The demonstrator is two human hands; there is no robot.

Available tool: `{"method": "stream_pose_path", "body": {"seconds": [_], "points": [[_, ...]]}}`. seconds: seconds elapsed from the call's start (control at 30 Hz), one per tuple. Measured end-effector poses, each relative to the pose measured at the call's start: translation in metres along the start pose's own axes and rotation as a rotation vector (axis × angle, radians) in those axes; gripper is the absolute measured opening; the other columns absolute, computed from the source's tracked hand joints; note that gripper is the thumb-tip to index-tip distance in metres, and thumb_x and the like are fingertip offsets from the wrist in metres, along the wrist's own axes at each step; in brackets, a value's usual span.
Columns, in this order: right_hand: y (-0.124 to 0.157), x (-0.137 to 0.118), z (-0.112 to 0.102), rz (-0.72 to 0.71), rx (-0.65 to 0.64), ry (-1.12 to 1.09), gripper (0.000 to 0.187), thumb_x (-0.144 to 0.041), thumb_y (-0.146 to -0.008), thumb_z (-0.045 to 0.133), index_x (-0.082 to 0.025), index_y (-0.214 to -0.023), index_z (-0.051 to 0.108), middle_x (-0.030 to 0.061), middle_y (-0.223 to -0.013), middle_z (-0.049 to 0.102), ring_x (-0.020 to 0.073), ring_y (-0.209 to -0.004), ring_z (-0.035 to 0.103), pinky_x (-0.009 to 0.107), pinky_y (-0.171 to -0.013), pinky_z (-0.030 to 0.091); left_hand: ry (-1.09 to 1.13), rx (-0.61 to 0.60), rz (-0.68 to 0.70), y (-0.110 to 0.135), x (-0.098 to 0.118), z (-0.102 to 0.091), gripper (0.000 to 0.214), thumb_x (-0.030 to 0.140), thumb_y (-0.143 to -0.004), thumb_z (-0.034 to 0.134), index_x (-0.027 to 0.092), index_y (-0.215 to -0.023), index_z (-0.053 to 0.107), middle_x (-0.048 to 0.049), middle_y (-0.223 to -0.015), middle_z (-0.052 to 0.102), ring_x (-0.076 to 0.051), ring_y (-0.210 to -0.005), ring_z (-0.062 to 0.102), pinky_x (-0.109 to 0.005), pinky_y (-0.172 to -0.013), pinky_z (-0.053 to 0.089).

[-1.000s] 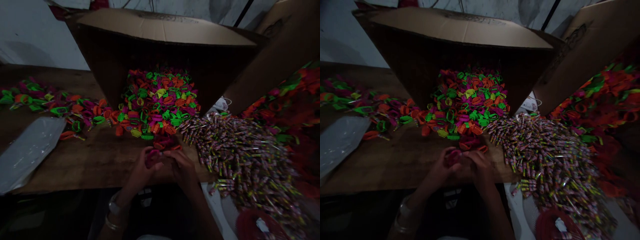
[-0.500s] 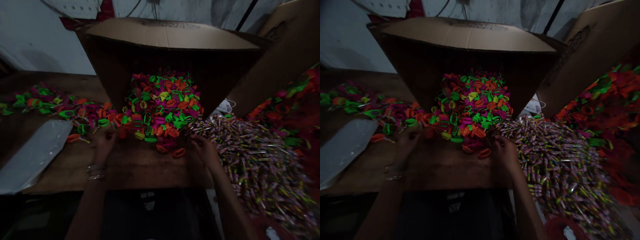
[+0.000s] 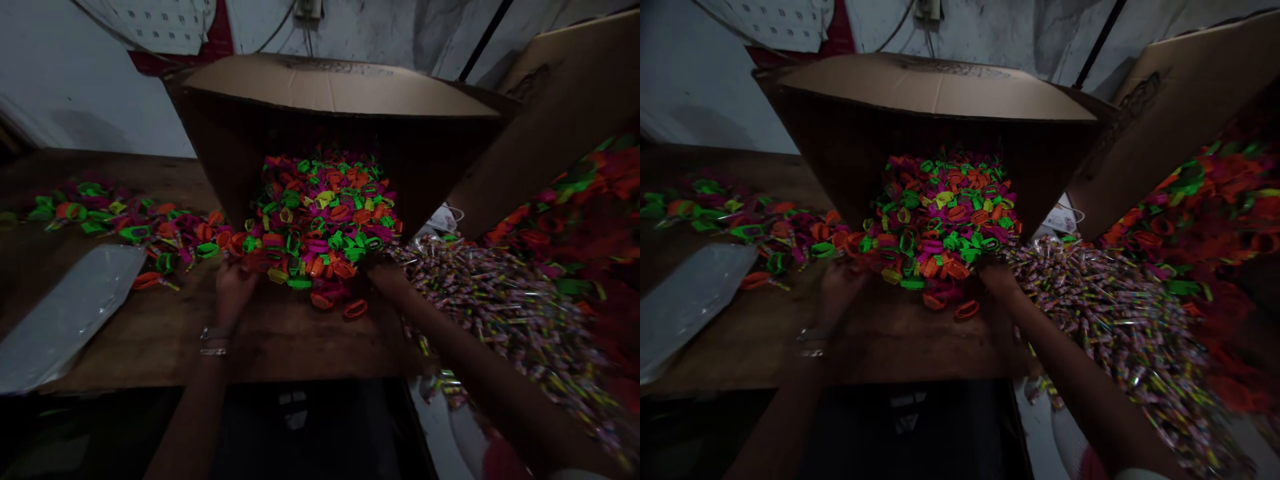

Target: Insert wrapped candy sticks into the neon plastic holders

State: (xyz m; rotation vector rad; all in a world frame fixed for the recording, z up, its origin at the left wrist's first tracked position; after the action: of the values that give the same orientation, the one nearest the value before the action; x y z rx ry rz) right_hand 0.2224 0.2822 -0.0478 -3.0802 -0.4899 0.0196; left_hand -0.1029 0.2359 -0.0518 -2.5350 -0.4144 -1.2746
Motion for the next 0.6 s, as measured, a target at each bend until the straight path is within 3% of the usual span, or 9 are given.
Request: {"method": "stream_pose_path", "body": {"seconds": [0.17,0.3,0.4,0.5,0.6], "points": [[0.009,0.010,-0.009,0.012,0.100,-0.145,0.020,-0.010,-0.081,0.055,-0.015,-0.096,0.068,0.0161,-0.101,0.071,0.0255,-0.101,0.062,0.034,-0.088,0.043,0.541,-0.242,-0.141,0.048,0.017,0.012,0.026,0.043,-0.071,0.055,0.018,-0.070,0.059,0.0001,-0.067,0.061,-0.016,-0.066,0.058,-0.027,-0.062,0.047],[0.031,-0.002,-0.013,0.122,0.250,-0.305,0.025,-0.017,-0.087,0.044,-0.012,-0.103,0.064,0.0126,-0.090,0.072,0.0207,-0.080,0.066,0.030,-0.071,0.049,1.067,-0.414,-0.481,0.094,0.022,0.053,0.029,0.045,-0.070,0.061,0.018,-0.065,0.051,0.0042,-0.057,0.051,-0.010,-0.049,0.048,-0.023,-0.049,0.045],[0.064,-0.040,-0.020,0.133,0.360,-0.514,0.033,-0.024,-0.093,0.034,-0.015,-0.105,0.063,0.0086,-0.095,0.072,0.0171,-0.085,0.067,0.027,-0.072,0.051,1.162,-0.515,-0.586,0.117,0.029,0.084,0.033,0.044,-0.066,0.072,0.016,-0.072,0.058,0.0043,-0.059,0.053,-0.008,-0.047,0.049,-0.020,-0.045,0.043],[0.099,-0.072,-0.019,0.196,0.459,-1.134,0.026,-0.031,-0.088,0.047,-0.020,-0.099,0.068,0.0050,-0.094,0.073,0.0183,-0.086,0.066,0.030,-0.075,0.052,1.236,-0.473,-0.656,0.127,0.029,0.102,0.035,0.041,-0.063,0.078,0.014,-0.080,0.064,0.0028,-0.066,0.059,-0.008,-0.057,0.054,-0.017,-0.052,0.044],[0.117,-0.086,-0.009,0.349,0.455,-1.358,0.020,-0.032,-0.079,0.058,-0.021,-0.092,0.070,0.0041,-0.093,0.073,0.0195,-0.086,0.066,0.032,-0.078,0.051,1.293,-0.486,-0.706,0.134,0.031,0.110,0.041,0.041,-0.058,0.082,0.014,-0.085,0.067,-0.0004,-0.077,0.066,-0.010,-0.068,0.059,-0.018,-0.062,0.048]]}}
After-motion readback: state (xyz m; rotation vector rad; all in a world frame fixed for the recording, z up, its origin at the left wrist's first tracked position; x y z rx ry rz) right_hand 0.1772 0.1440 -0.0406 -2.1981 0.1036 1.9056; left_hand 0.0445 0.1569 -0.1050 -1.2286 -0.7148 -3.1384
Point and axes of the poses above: each hand's wrist, its own y-axis away from the middle knuckle, its own z-axis out of the palm, x = y × z, the point moved 7 cm from there along -y, towards the middle knuckle
